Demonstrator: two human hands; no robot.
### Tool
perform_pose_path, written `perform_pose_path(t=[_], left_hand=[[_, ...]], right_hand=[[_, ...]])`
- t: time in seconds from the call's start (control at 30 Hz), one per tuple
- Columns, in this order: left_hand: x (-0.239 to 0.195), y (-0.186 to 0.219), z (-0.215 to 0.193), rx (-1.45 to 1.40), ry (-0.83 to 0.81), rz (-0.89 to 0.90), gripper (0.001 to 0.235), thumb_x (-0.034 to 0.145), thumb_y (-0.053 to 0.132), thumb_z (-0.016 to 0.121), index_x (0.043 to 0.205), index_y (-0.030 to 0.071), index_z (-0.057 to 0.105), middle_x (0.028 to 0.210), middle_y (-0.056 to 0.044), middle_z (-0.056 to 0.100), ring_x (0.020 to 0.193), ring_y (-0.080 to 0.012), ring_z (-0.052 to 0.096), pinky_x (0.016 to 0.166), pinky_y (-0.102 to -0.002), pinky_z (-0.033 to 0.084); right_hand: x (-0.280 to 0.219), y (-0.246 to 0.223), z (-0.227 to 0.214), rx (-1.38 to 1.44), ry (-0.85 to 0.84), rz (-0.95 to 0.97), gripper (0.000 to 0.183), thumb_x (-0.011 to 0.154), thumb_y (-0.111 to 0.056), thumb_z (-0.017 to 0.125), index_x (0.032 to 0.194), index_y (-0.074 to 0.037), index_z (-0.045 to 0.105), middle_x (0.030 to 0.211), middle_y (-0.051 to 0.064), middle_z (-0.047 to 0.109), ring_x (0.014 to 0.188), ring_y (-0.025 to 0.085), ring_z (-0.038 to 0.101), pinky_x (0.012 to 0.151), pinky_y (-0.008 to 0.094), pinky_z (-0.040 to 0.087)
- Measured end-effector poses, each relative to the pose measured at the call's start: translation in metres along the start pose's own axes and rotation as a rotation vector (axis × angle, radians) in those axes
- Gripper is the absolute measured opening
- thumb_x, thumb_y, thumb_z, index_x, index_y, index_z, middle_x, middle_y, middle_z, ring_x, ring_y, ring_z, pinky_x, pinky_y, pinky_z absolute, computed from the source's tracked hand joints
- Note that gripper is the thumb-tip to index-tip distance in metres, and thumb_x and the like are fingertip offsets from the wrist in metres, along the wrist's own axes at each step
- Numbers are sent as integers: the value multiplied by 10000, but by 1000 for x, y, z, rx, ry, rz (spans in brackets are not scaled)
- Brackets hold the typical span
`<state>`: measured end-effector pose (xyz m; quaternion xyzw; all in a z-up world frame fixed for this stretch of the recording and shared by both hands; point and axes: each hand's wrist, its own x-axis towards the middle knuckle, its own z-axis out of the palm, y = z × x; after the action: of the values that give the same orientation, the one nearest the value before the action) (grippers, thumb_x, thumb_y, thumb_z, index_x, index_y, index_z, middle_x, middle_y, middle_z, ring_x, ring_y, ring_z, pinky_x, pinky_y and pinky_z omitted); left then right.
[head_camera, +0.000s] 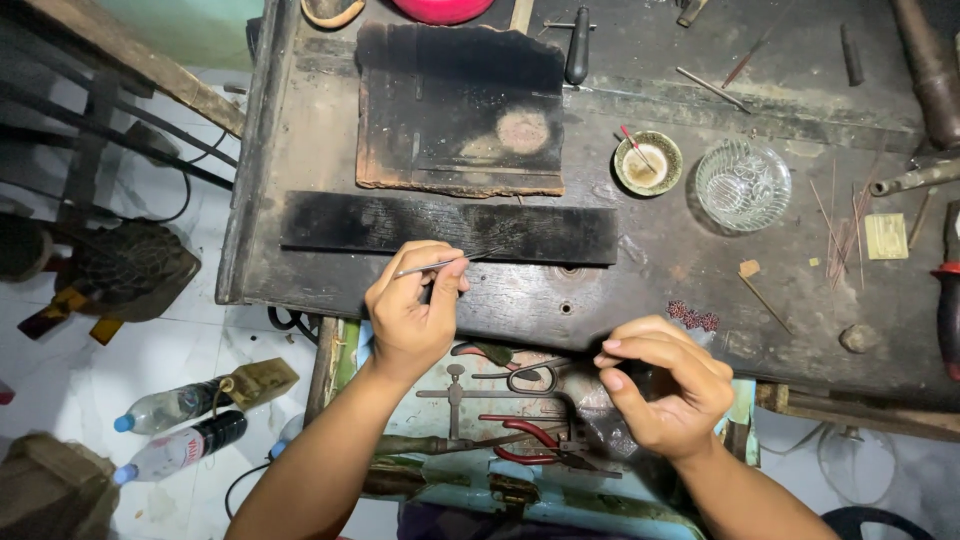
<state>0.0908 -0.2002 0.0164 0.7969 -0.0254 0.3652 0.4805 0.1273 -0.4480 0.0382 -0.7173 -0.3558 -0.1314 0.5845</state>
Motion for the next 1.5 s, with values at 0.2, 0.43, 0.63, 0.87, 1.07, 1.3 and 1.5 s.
perform_pose_path(t=[0.2, 0.43, 0.63, 0.87, 1.07, 1.3, 1.5], left_hand=[[1, 0, 0, -23, 0, -14, 83, 1017, -12, 590, 997, -66, 650, 926, -190, 650, 630, -204, 654, 603, -276, 605], [3, 2, -1, -41, 5, -25, 71, 1014, -17, 593, 991, -53, 650, 910, -179, 653, 627, -193, 649, 608, -273, 600], [1, 3, -2, -46, 1, -51, 70, 1016, -3, 602, 992, -40, 656, 929, -171, 658, 624, -190, 665, 603, -269, 597], [-1, 5, -1, -99, 17, -117, 65, 1009, -10, 604, 991, -48, 653, 948, -179, 651, 634, -187, 671, 566, -252, 605], [8, 3, 1, -49, 67, -57, 46, 997, -49, 621, 993, -54, 666, 934, -186, 666, 619, -191, 661, 575, -261, 582], [33, -6, 3, 118, 80, 61, 26, 961, -40, 697, 967, -56, 717, 924, -177, 738, 790, -218, 699, 621, -263, 562], [40, -18, 8, 137, 47, 117, 45, 962, -42, 710, 971, -78, 735, 917, -189, 745, 819, -259, 735, 693, -300, 612]], right_hand=[[2, -2, 0, 6, -10, 14, 200, 898, -147, 672, 915, 52, 660, 744, 147, 689, 673, 272, 686, 642, 306, 550], [1, -1, 0, 9, -17, 25, 186, 900, -138, 669, 932, 45, 659, 745, 143, 690, 684, 263, 683, 652, 298, 550], [0, -2, 0, 9, -10, 17, 194, 899, -141, 671, 927, 50, 660, 734, 142, 691, 684, 267, 686, 652, 302, 558], [1, -4, -1, 6, -6, 21, 196, 903, -146, 672, 927, 49, 661, 735, 140, 697, 695, 262, 686, 661, 302, 557], [2, -4, -3, 11, -6, 19, 191, 898, -140, 674, 933, 47, 659, 734, 145, 695, 691, 262, 684, 657, 300, 554], [3, -4, -3, 14, 4, 21, 196, 898, -139, 671, 937, 53, 660, 725, 143, 695, 687, 268, 677, 663, 311, 552], [3, -3, -4, 26, 6, 36, 208, 895, -150, 673, 935, 53, 658, 726, 149, 688, 680, 266, 672, 655, 304, 546]])
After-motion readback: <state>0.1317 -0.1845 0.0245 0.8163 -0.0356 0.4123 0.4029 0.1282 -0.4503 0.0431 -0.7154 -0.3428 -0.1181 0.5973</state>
